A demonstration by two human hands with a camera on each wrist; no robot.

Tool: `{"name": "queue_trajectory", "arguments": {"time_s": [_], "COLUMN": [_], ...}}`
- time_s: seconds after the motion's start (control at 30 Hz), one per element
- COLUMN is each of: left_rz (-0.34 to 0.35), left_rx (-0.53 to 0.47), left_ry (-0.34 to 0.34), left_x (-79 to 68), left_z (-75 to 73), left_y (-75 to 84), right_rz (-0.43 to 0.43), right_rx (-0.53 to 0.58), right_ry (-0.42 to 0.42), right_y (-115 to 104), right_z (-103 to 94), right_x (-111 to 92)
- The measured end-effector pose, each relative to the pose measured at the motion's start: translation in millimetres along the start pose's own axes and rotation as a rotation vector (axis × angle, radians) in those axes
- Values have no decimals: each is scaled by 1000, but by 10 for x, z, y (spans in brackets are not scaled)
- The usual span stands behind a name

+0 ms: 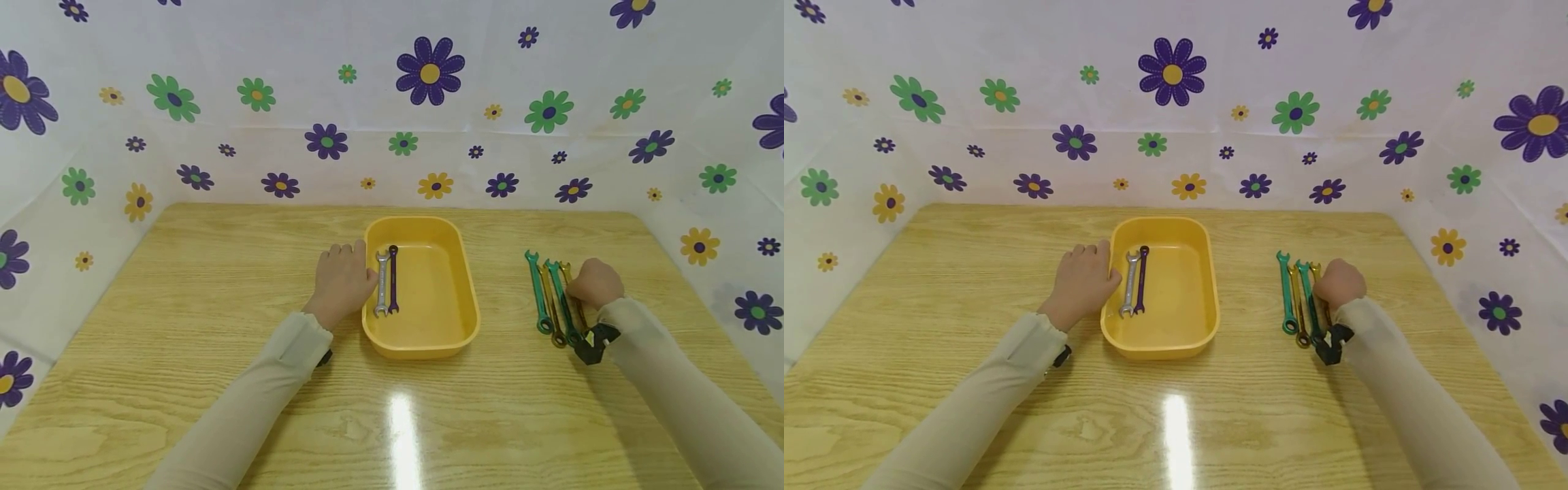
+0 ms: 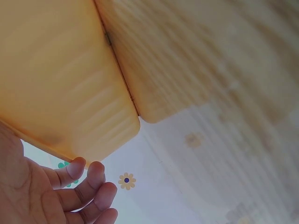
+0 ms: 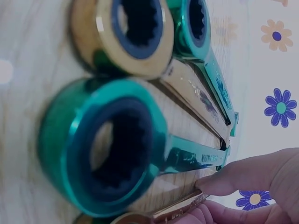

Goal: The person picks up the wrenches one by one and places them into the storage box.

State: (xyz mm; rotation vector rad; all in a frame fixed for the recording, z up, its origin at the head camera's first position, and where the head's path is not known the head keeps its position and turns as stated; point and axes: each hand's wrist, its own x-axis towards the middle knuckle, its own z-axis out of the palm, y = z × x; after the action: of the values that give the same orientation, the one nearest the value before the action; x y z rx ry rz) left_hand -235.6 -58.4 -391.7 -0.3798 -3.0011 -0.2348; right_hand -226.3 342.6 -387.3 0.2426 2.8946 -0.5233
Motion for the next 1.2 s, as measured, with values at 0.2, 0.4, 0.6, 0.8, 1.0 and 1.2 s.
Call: {"name": "queue_trajectory", "arguments": {"time_s": [0.2, 0.4, 0.6, 0.8, 1.0, 1.2], "left_rz": [2, 6, 7, 4, 4, 7], "left_rx": [-6, -9, -13, -13, -14, -21], "left_ry": [5, 20, 25, 20, 20, 27], "left_x": [1, 3, 0, 3, 5, 7], "left_z": [6, 15, 17, 24, 19, 23], "left_y": [-2, -8, -9, -11, -10, -13], "right_rz": [1, 0, 2, 14, 22, 16], "right_rx": [8, 46, 101, 133, 133, 139], "right_ry": [-1, -10, -33, -44, -48, -41], "right_y": [10, 16, 38, 74, 87, 75], "right_z": [-5, -15, -24, -16, -17, -36], "right_x": [-3, -34, -44, -23, -9, -13]}}
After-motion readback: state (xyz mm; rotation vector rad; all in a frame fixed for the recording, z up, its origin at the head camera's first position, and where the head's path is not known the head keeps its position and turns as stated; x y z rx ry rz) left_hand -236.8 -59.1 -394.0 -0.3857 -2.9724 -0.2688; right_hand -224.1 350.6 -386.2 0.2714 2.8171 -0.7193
